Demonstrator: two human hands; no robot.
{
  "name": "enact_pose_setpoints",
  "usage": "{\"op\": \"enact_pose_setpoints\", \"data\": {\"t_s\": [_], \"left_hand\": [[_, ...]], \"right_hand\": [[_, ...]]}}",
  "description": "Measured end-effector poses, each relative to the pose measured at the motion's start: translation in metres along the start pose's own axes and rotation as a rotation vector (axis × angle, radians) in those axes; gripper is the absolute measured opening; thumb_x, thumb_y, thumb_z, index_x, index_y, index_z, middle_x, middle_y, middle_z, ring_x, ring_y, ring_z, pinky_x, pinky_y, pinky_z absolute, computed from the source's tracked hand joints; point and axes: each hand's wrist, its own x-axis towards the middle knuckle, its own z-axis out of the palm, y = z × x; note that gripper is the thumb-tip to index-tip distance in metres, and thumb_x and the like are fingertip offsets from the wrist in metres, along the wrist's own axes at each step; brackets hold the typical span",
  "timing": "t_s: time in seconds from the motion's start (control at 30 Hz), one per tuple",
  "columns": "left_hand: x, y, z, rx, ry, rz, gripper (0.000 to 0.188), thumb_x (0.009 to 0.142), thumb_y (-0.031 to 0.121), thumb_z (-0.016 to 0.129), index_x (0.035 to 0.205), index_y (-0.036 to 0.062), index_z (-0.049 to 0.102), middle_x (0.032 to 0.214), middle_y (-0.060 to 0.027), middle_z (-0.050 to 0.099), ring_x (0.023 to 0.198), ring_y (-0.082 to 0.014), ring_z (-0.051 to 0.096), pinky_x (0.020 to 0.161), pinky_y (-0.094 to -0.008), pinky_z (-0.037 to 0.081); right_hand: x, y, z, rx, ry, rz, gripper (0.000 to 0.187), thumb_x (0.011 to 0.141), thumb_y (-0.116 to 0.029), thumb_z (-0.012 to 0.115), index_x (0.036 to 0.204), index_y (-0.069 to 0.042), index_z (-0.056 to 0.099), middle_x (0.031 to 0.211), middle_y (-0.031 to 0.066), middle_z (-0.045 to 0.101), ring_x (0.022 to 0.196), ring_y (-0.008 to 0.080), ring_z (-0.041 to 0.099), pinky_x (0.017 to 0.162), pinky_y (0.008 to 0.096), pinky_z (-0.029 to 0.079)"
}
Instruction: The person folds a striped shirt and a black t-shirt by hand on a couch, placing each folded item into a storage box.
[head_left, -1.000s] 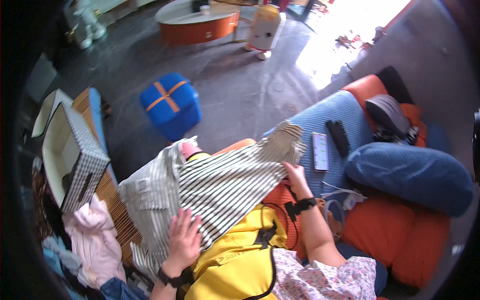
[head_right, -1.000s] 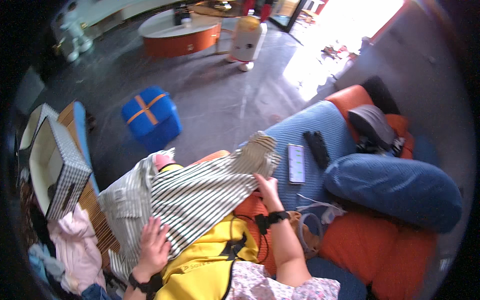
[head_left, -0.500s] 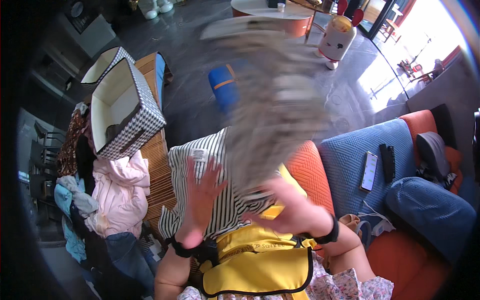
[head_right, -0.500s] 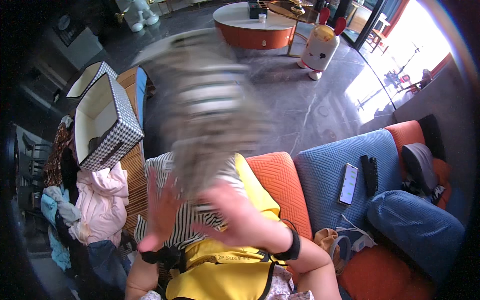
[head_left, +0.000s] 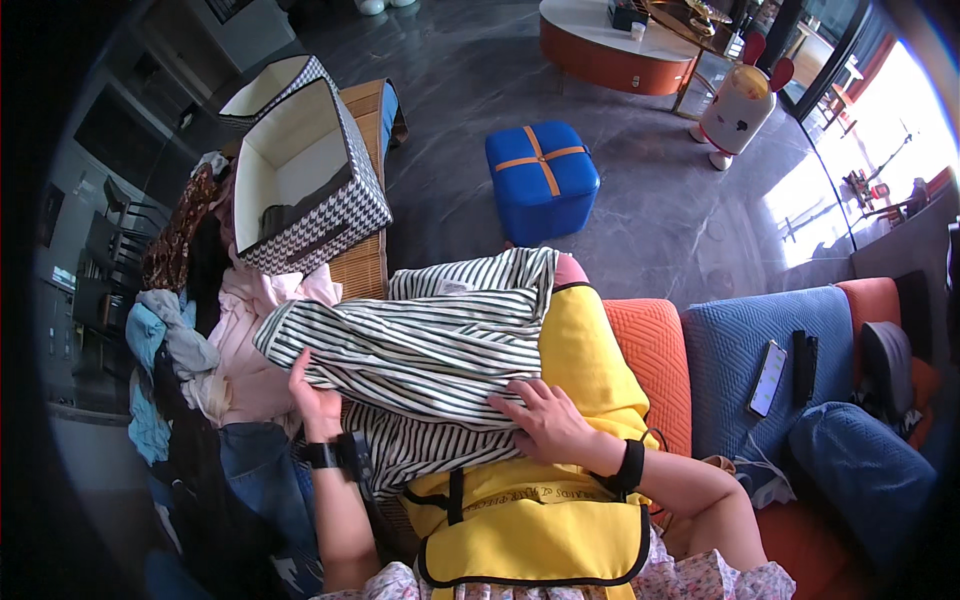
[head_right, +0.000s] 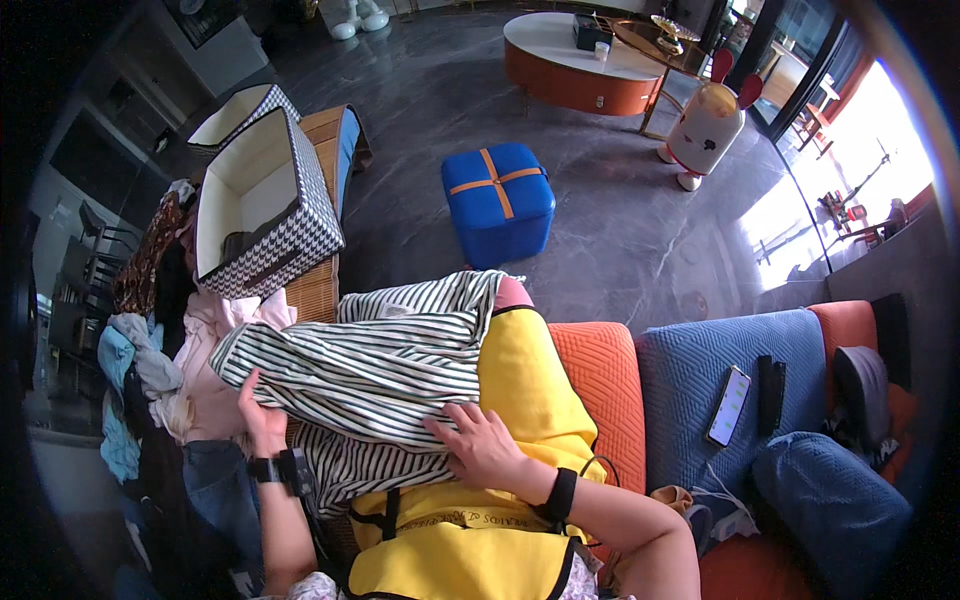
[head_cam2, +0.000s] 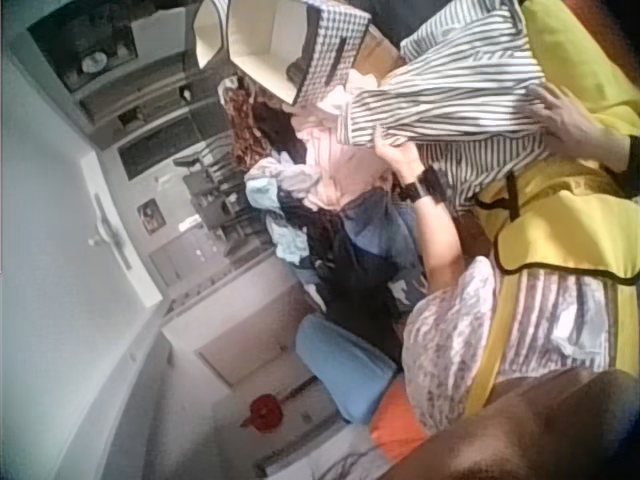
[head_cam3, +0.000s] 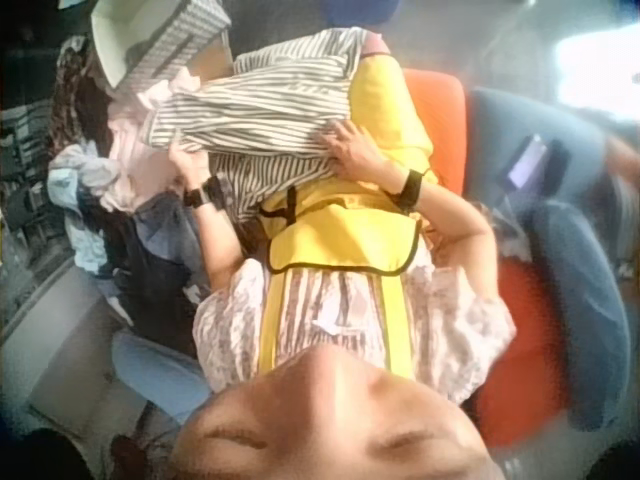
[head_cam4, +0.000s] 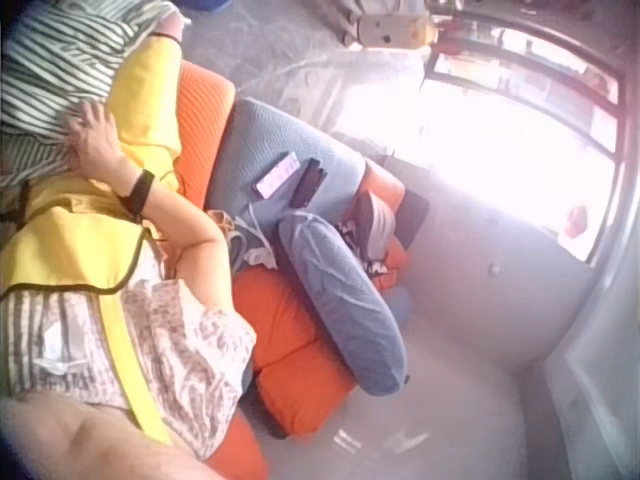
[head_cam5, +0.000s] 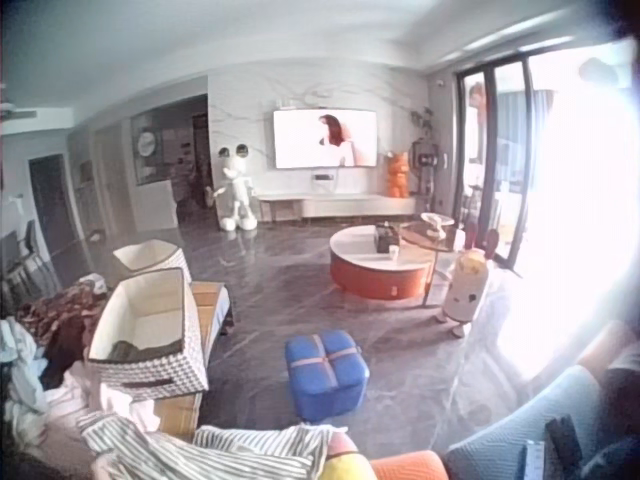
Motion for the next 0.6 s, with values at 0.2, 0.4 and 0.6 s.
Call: {"op": "enact_pose_setpoints", "data": {"t_s": [0.2, 0.4, 0.6], "left_hand": [[0.033, 0.001, -0.039, 0.123, 0.038, -0.162, 0.026, 0.088, 0.016, 0.059, 0.109, 0.0013, 0.064, 0.110, -0.0096, 0.067, 0.101, -0.0243, 0.063, 0.090, -0.0397, 0.051], [0.048, -0.030, -0.090, 0.353, 0.014, -0.156, 0.024, 0.085, 0.019, 0.060, 0.103, 0.0038, 0.065, 0.102, -0.0083, 0.065, 0.098, -0.0212, 0.059, 0.090, -0.0353, 0.047], [0.077, -0.015, -0.156, 0.659, -0.021, 0.090, 0.032, 0.085, 0.018, 0.062, 0.113, 0.0031, 0.060, 0.114, -0.0083, 0.058, 0.106, -0.0202, 0.052, 0.095, -0.0352, 0.042]], "right_hand": [[-0.009, -0.014, -0.038, 0.003, 0.115, -0.119, 0.046, 0.060, -0.011, 0.069, 0.106, -0.010, 0.066, 0.099, 0.0036, 0.058, 0.095, 0.0248, 0.055, 0.079, 0.0382, 0.048], [-0.042, 0.042, -0.011, 0.362, -0.058, -0.064, 0.036, 0.071, -0.013, 0.066, 0.107, -0.006, 0.065, 0.108, 0.0093, 0.059, 0.107, 0.0317, 0.053, 0.092, 0.0429, 0.045], [-0.122, 0.135, -0.003, 0.451, 0.970, 0.798, 0.027, 0.082, -0.003, 0.062, 0.108, -0.003, 0.052, 0.081, 0.0094, 0.057, 0.064, 0.0200, 0.056, 0.063, 0.0325, 0.049]]}}
